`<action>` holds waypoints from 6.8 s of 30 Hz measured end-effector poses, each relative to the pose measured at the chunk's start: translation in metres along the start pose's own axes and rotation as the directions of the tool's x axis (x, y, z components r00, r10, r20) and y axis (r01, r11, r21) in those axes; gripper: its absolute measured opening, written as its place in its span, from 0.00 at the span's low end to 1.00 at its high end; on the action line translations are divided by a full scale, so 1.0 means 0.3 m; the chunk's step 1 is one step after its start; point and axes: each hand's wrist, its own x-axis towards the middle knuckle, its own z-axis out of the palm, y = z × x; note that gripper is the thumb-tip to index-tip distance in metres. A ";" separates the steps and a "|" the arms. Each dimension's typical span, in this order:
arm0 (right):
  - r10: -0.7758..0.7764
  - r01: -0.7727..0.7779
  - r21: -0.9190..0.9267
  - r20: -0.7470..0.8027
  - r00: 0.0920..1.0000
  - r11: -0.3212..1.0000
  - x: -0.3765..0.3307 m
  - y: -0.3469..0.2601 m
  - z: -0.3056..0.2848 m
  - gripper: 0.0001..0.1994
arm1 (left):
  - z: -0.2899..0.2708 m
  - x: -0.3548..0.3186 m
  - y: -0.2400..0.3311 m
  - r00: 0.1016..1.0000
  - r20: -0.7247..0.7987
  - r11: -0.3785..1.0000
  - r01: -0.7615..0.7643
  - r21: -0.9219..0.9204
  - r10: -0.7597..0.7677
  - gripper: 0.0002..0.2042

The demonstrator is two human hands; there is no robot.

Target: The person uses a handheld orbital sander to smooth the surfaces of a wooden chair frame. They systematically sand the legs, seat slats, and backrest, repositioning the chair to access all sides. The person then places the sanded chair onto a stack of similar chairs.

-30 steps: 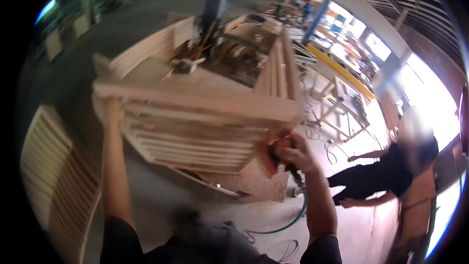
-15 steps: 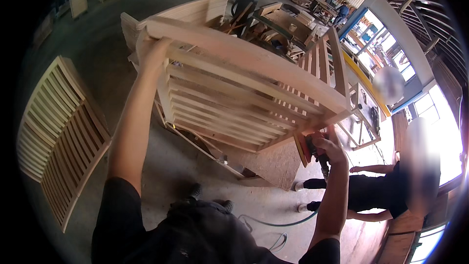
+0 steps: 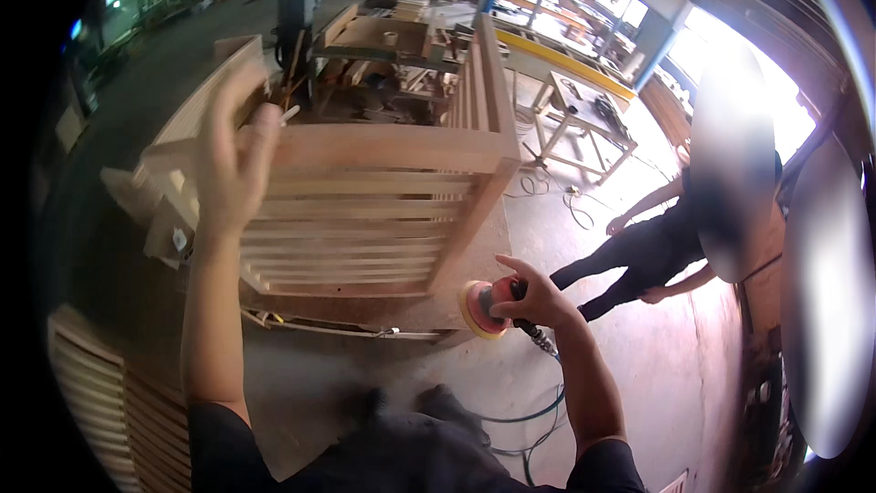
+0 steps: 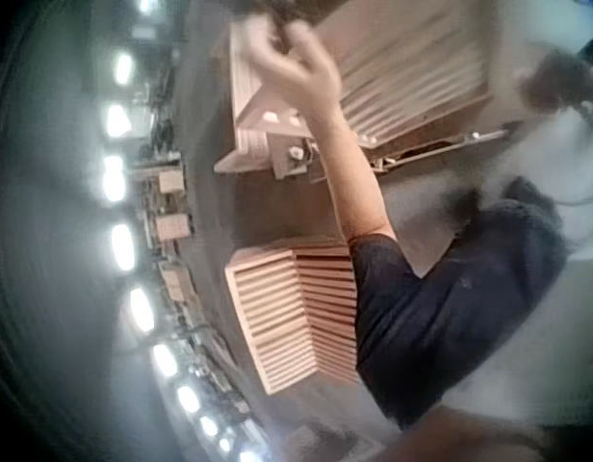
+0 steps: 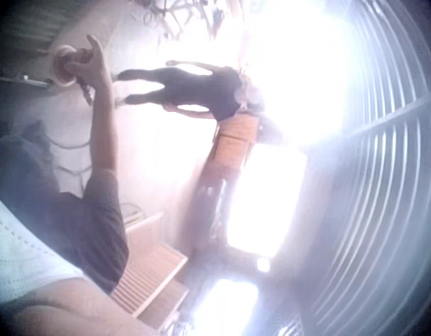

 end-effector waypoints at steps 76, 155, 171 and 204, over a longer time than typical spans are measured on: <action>-0.527 0.739 -0.541 0.523 0.669 0.401 0.555 -1.253 -0.023 0.21 | -0.188 -0.010 -0.277 0.989 0.115 0.853 -0.136 0.504 0.090 0.39; -0.867 0.900 -0.375 0.347 0.358 0.222 0.560 -0.890 -0.305 0.13 | 0.102 0.017 0.002 0.926 0.347 0.786 -0.100 0.610 -0.151 0.20; -0.446 0.516 -0.661 0.292 0.846 0.545 0.366 -0.743 -0.627 0.20 | 0.100 0.011 0.003 0.953 0.297 0.807 -0.131 0.576 -0.057 0.17; -0.529 0.531 -0.735 0.276 0.803 0.422 0.408 -0.757 -0.621 0.17 | 0.107 -0.005 -0.053 0.942 0.332 0.804 -0.153 0.574 -0.058 0.20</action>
